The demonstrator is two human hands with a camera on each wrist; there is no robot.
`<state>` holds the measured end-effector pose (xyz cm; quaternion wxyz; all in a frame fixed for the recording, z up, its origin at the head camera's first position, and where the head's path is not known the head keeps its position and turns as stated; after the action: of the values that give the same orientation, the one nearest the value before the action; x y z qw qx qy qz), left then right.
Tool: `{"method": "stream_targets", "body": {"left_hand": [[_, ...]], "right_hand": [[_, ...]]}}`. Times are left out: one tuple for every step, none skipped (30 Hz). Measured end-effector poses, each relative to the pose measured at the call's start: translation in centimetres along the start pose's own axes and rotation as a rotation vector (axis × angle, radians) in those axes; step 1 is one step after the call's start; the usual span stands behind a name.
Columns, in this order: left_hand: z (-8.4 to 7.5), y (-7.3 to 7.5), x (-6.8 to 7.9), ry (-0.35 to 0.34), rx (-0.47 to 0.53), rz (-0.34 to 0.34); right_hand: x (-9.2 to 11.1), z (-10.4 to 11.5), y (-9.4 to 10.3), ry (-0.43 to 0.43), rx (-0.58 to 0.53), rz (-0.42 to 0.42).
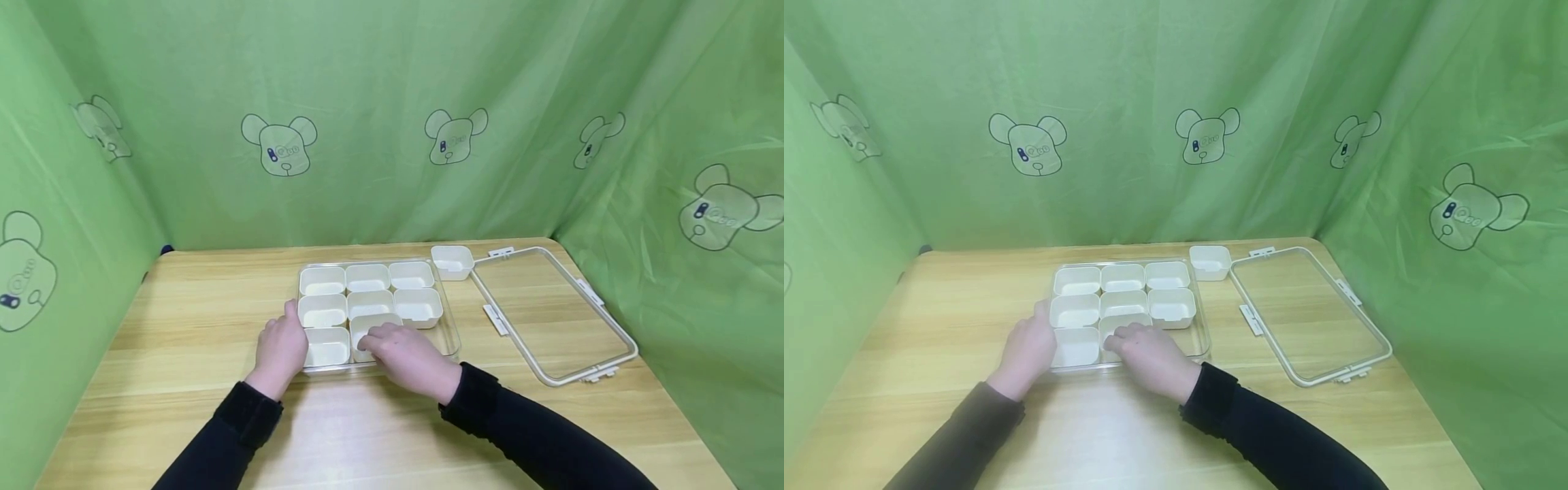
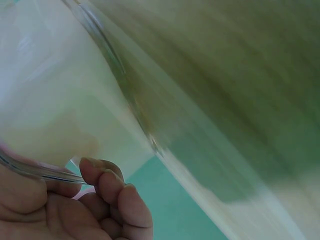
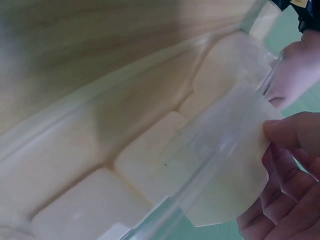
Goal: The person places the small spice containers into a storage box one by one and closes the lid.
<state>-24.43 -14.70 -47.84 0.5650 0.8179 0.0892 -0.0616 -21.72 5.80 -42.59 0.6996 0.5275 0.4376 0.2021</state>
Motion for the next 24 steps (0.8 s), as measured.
{"method": "stream_targets", "body": {"left_hand": [[0.0, 0.0, 0.0, 0.001, 0.000, 0.000], [0.0, 0.0, 0.0, 0.000, -0.001, 0.000], [0.0, 0.0, 0.0, -0.001, -0.002, 0.000], [0.1, 0.0, 0.0, -0.002, -0.004, 0.001], [0.1, 0.0, 0.0, -0.003, -0.005, 0.001], [0.0, 0.0, 0.0, -0.004, -0.005, 0.001], [0.0, 0.0, 0.0, -0.005, -0.004, 0.003], [0.0, 0.1, 0.0, -0.007, -0.001, 0.004], [-0.1, 0.1, 0.0, -0.007, -0.001, 0.005], [-0.1, 0.2, 0.0, -0.006, 0.001, 0.007], [-0.1, 0.2, 0.1, -0.004, 0.002, 0.009], [-0.1, 0.2, 0.1, -0.003, 0.003, 0.011], [-0.1, 0.2, 0.1, -0.002, 0.002, 0.014], [-0.2, 0.2, 0.1, -0.001, 0.002, 0.016], [-0.2, 0.2, 0.1, 0.001, 0.001, 0.018], [-0.2, 0.2, 0.1, 0.003, 0.001, 0.019], [-0.2, 0.2, 0.1, 0.003, 0.001, 0.020], [-0.2, 0.2, 0.1, 0.001, 0.001, 0.019], [-0.3, 0.3, 0.1, 0.000, 0.001, 0.020], [-0.3, 0.3, 0.1, -0.002, 0.000, 0.019], [-0.3, 0.3, 0.1, -0.005, -0.002, 0.018], [-0.3, 0.3, 0.1, -0.006, -0.003, 0.017], [-0.3, 0.3, 0.1, -0.007, -0.002, 0.016], [-0.3, 0.3, 0.2, -0.007, -0.003, 0.016]], "right_hand": [[0.0, 0.1, -0.1, 0.004, 0.000, -0.002], [-0.1, 0.2, -0.2, 0.006, 0.000, -0.003], [-0.1, 0.2, -0.3, 0.007, 0.002, 0.000], [-0.1, 0.3, -0.4, 0.006, 0.000, 0.004], [-0.1, 0.3, -0.5, 0.003, 0.000, 0.011], [-0.1, 0.3, -0.7, 0.001, 0.002, 0.021], [-0.1, 0.3, -0.8, -0.003, 0.000, 0.029], [0.0, 0.3, -0.9, -0.008, -0.001, 0.038], [0.0, 0.3, -1.0, -0.012, -0.003, 0.045], [0.0, 0.3, -1.1, -0.017, -0.007, 0.048], [0.0, 0.3, -1.1, -0.019, -0.009, 0.050], [0.0, 0.3, -1.1, -0.019, -0.012, 0.050], [0.0, 0.3, -1.2, -0.019, -0.016, 0.048], [0.1, 0.2, -1.2, -0.019, -0.019, 0.047], [0.1, 0.2, -1.1, -0.019, -0.022, 0.046], [0.1, 0.2, -1.2, -0.020, -0.025, 0.046], [0.1, 0.3, -1.1, -0.022, -0.027, 0.049], [0.1, 0.3, -1.1, -0.024, -0.028, 0.052], [0.1, 0.3, -1.1, -0.029, -0.030, 0.057], [0.1, 0.3, -1.2, -0.033, -0.032, 0.062], [0.1, 0.2, -1.2, -0.038, -0.033, 0.068], [0.1, 0.2, -1.2, -0.042, -0.033, 0.075], [0.1, 0.2, -1.3, -0.044, -0.034, 0.081], [0.1, 0.2, -1.3, -0.044, -0.035, 0.086]]}}
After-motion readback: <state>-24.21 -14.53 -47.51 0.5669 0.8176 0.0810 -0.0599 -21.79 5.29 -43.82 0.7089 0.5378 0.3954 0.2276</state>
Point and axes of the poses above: each hand's wrist, its own x-axis away from the middle knuckle, its own y-axis out of the back of the hand, z = x × y, the point moved 4 cm from there along -x, towards the middle knuckle, and after that the axes turned 9 degrees about -z, right-handed, at the moved point
